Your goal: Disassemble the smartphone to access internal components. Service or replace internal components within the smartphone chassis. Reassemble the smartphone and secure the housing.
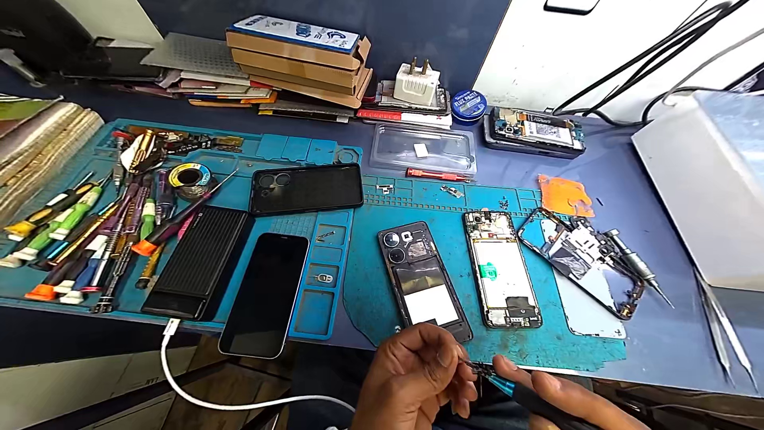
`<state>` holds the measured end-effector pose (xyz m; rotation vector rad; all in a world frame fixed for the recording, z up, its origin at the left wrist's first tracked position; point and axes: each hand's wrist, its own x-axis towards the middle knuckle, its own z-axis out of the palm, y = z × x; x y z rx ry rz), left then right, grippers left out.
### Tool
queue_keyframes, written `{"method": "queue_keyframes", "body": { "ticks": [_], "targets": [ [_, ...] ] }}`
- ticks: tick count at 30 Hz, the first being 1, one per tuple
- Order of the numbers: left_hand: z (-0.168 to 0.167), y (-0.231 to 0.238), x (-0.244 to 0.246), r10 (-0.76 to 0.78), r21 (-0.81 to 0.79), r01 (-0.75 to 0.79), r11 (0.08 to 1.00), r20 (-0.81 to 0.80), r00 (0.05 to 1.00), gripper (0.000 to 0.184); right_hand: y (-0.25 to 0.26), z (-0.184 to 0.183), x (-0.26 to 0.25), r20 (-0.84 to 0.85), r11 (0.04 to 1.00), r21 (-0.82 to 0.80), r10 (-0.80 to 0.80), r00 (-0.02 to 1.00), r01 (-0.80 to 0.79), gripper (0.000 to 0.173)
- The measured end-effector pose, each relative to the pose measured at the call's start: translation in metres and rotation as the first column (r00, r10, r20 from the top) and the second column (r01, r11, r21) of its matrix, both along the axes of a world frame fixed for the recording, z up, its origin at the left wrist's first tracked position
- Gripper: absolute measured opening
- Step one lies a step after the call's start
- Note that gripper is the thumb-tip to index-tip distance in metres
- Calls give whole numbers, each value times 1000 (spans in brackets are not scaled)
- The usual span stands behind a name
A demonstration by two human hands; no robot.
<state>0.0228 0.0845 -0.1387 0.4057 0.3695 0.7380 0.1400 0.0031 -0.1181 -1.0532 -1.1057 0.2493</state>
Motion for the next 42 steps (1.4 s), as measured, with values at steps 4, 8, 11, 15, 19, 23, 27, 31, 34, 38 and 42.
{"method": "queue_keyframes", "body": {
  "ticks": [4,8,11,15,19,23,27,31,34,38,42],
  "targets": [
    [1,0,0,-1,-19,1,1000,-9,1000,13,-1,-1,1,49,1000,-12,26,998,-26,55],
    [2,-1,1,-4,-21,4,1000,-11,1000,13,-1,0,2,66,997,-36,66,996,-63,47],
    [0,-1,0,-28,-7,28,1000,4,1000,12,-1,-1,2,49,998,-19,54,997,-54,49],
    [-3,4,-6,-29,185,45,982,-89,996,32,-4,2,17,20,1000,-17,5,1000,-5,62],
    [-7,14,-20,405,825,102,557,-376,833,29,5,-7,42,165,984,-128,-104,981,126,73],
    [-19,23,-21,716,867,491,88,-397,574,28,15,-17,50,254,972,-209,-51,966,106,73],
    [-31,23,-19,765,789,614,14,-404,502,32,20,-27,48,289,972,-196,-65,955,125,70],
    [-34,24,-20,754,794,607,11,-405,516,32,21,-30,49,302,969,-210,-61,952,128,70],
    [-34,25,-20,750,795,606,8,-405,522,31,22,-32,50,320,969,-217,-43,947,117,68],
    [-34,25,-19,750,795,607,14,-410,519,30,23,-23,62,371,955,-296,133,919,-19,66],
    [-35,25,-19,751,795,607,12,-408,519,31,31,-17,68,518,954,-293,96,850,71,61]
  ]
}}
